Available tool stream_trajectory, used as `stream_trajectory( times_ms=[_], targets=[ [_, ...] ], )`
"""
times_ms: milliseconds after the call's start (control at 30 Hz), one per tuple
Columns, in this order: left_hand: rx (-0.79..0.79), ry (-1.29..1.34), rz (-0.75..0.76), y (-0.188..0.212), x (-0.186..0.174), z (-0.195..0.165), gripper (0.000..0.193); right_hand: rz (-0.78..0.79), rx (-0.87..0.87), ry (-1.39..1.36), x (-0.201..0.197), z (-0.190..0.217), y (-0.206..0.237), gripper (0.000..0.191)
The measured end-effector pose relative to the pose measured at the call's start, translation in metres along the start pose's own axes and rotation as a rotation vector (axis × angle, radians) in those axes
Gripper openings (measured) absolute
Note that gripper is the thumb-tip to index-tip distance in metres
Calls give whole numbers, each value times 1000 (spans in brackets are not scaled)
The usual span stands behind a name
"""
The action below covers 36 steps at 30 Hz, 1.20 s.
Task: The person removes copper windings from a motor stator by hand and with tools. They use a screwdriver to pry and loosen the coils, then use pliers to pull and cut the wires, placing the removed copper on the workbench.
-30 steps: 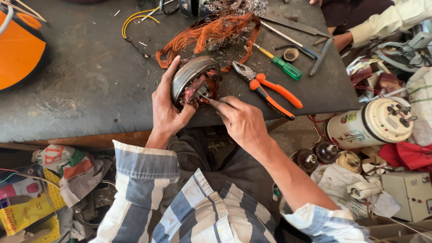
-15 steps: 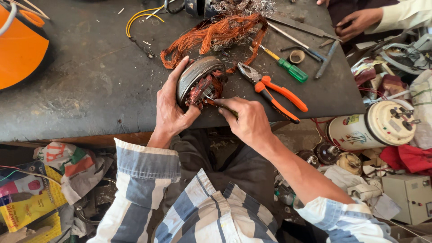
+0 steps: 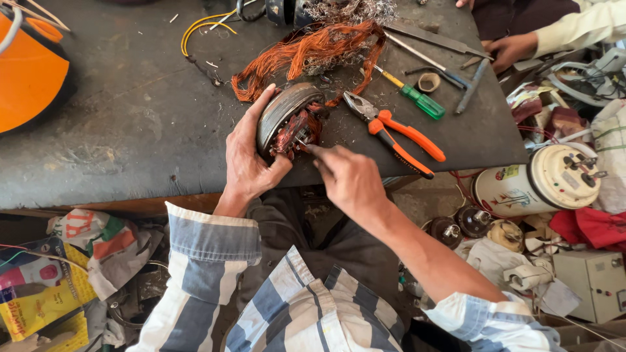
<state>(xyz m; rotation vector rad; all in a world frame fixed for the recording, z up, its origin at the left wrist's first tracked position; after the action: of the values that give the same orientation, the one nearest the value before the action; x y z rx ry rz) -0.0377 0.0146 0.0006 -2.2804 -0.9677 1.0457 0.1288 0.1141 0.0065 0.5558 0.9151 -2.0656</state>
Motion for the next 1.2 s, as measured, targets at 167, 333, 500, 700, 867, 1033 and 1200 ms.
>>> stream_trajectory(
  times_ms=[167,333,500,700,867,1033,1200],
  targets=[
    [0,-25,-11,0,-2,-2,89,-29,65,-181,3,-15,2,27],
    [-21,-24,-8,1,-2,-3,89,-102,671,-869,13,-34,5,30],
    [-24,-19,-11,1,-2,0,89,-37,411,-413,5,-15,-1,27],
    [-45,-24,-2,0,-2,1,89,2,225,-286,-1,-13,-7,17],
    [-56,-16,-4,0,-4,0,90,-5,763,-1019,10,-49,-8,17],
    [-46,-8,-15,-1,-3,2,89,27,236,-432,7,-40,-5,12],
    [-31,19,-11,-1,-3,5,87,-27,546,-927,15,-49,-4,11]
  ],
)
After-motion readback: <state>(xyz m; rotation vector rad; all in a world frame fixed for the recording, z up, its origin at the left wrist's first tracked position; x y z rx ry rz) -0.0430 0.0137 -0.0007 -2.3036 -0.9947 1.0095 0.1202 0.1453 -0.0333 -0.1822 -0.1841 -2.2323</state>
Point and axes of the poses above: each hand's wrist, its own y-axis away from the middle knuckle, its own x-axis out of the palm, z = x × y, the point moved 3 cm from there along -y, towards the middle knuckle, and after that the axes turned 14 degrees about -y, right-handed, at the moved point
